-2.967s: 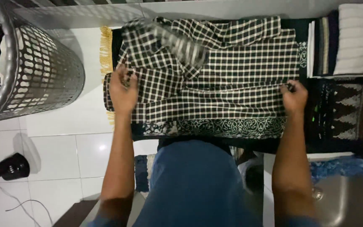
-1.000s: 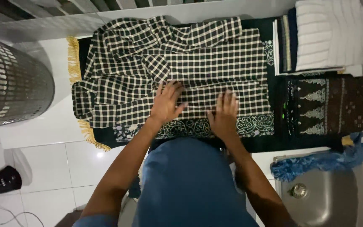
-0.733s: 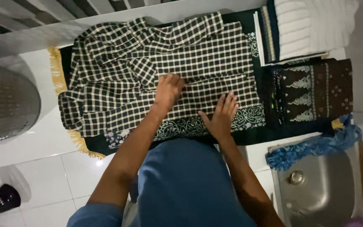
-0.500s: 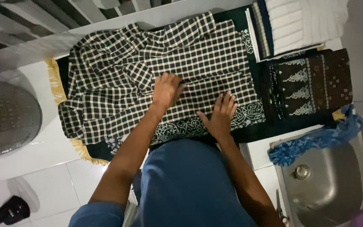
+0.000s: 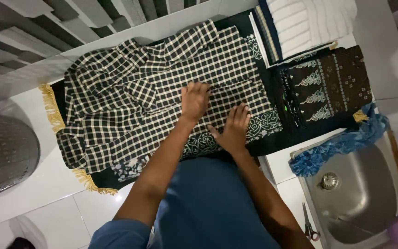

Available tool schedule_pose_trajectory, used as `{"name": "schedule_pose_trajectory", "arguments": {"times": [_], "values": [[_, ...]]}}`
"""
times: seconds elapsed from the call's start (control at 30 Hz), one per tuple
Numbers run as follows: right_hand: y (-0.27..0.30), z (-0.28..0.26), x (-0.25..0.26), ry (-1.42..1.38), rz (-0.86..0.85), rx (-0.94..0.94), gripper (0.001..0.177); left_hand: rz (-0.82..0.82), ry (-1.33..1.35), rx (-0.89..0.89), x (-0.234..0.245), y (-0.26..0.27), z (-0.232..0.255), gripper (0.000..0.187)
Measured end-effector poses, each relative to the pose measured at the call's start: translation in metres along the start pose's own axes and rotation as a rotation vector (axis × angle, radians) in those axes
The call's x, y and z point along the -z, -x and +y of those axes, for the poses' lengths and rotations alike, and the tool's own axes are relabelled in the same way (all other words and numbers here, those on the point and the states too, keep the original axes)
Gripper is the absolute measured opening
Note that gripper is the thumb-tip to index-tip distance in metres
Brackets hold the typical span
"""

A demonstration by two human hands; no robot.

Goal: Folding a checkered long-sleeved shirt on a flat surface on the floor.

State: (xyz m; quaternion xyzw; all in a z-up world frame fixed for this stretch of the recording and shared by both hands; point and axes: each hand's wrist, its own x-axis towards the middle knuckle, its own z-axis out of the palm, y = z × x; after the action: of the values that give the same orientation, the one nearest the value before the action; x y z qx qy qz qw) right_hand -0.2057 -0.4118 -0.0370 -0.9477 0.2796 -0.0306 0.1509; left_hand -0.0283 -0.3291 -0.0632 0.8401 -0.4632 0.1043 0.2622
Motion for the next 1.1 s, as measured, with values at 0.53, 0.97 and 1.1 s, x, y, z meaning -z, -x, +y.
{"name": "schedule_pose_trajectory", "arguments": {"times": [0.53, 0.97, 1.1], "values": [[-0.090, 0.092, 0.022, 0.055, 0.086, 0.286, 0.080, -0.380, -0.287, 0.527, 0.127, 0.170, -0.066, 0.076], [-0.071, -0.021, -0.013, -0.432, 0.143, 0.849, 0.053, -0.421, -0.170, 0.413, 0.127, 0.163, -0.061, 0.066], [-0.073, 0.024, 0.018, 0.063, -0.092, 0.372, 0.069, -0.432, -0.309, 0.541, 0.191, 0.241, -0.123, 0.066]]}}
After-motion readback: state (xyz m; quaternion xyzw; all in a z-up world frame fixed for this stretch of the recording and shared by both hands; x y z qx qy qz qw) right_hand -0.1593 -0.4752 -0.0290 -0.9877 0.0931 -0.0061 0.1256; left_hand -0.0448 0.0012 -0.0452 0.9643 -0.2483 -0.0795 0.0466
